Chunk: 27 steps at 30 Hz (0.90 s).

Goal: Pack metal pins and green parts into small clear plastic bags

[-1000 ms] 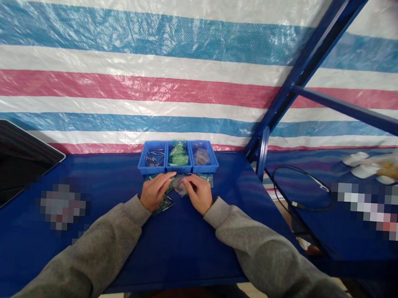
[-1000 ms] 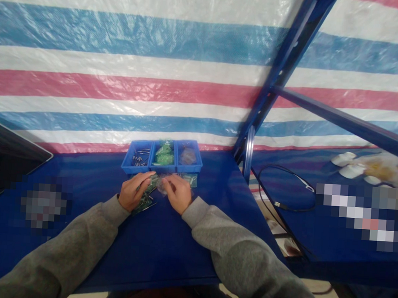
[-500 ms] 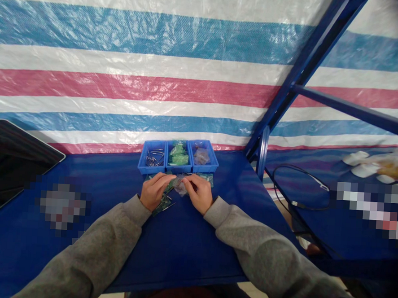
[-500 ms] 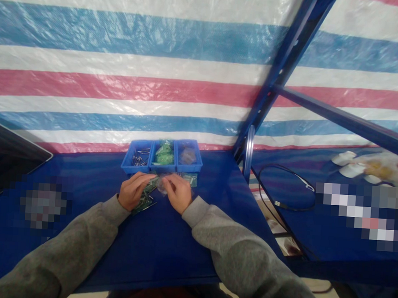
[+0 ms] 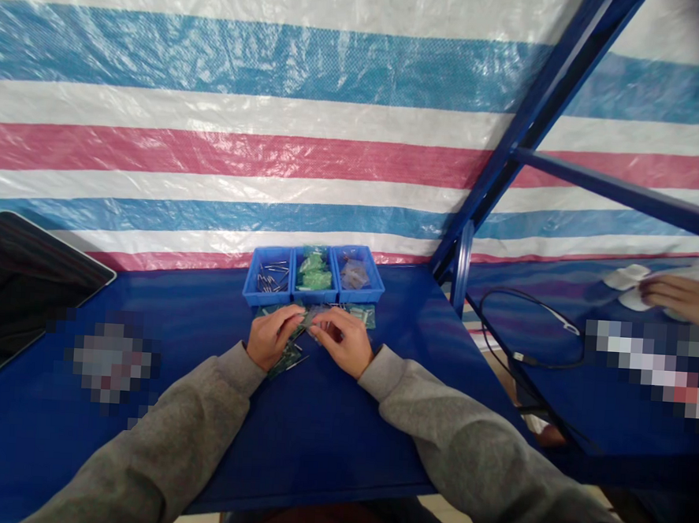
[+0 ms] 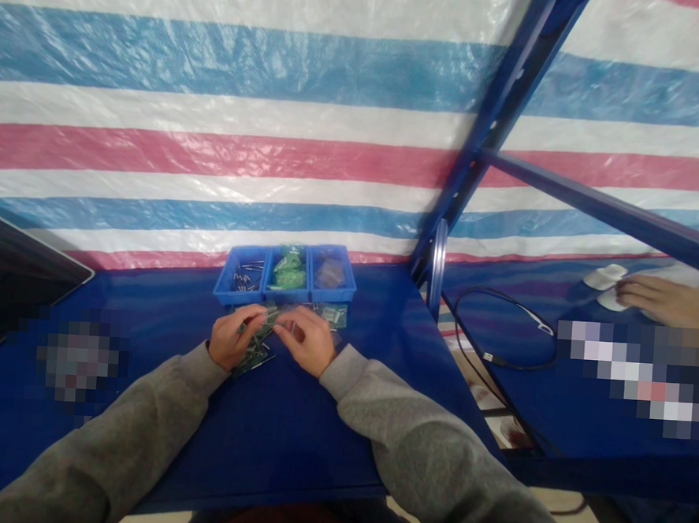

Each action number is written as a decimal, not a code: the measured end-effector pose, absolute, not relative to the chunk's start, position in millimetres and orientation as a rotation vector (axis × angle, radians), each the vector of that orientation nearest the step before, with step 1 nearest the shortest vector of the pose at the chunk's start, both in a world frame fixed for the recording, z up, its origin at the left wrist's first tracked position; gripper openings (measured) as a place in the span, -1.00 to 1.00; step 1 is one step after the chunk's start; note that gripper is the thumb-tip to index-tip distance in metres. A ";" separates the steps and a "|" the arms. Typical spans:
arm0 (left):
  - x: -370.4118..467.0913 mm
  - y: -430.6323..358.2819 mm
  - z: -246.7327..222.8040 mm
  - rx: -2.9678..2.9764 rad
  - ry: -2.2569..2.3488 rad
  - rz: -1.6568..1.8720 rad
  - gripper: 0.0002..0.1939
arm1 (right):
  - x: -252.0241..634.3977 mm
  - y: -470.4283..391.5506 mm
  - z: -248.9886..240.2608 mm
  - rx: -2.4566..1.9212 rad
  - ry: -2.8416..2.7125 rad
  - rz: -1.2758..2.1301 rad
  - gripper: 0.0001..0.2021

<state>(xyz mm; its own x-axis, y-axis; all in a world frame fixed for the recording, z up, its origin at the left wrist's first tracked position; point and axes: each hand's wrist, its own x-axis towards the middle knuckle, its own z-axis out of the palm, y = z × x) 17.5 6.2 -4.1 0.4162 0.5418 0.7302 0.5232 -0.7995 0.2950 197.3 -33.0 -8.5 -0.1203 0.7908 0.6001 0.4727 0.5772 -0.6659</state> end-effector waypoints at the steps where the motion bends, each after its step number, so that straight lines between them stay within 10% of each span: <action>1: 17.5 6.3 -4.1 2.626 0.986 1.369 -0.81 | 197.2 -32.7 -8.6 -1.039 -1.774 0.386 -0.82; 27: 18.7 4.8 6.0 2.564 0.882 1.432 -0.88 | 200.2 -34.2 -6.3 -1.069 -1.686 0.346 -0.82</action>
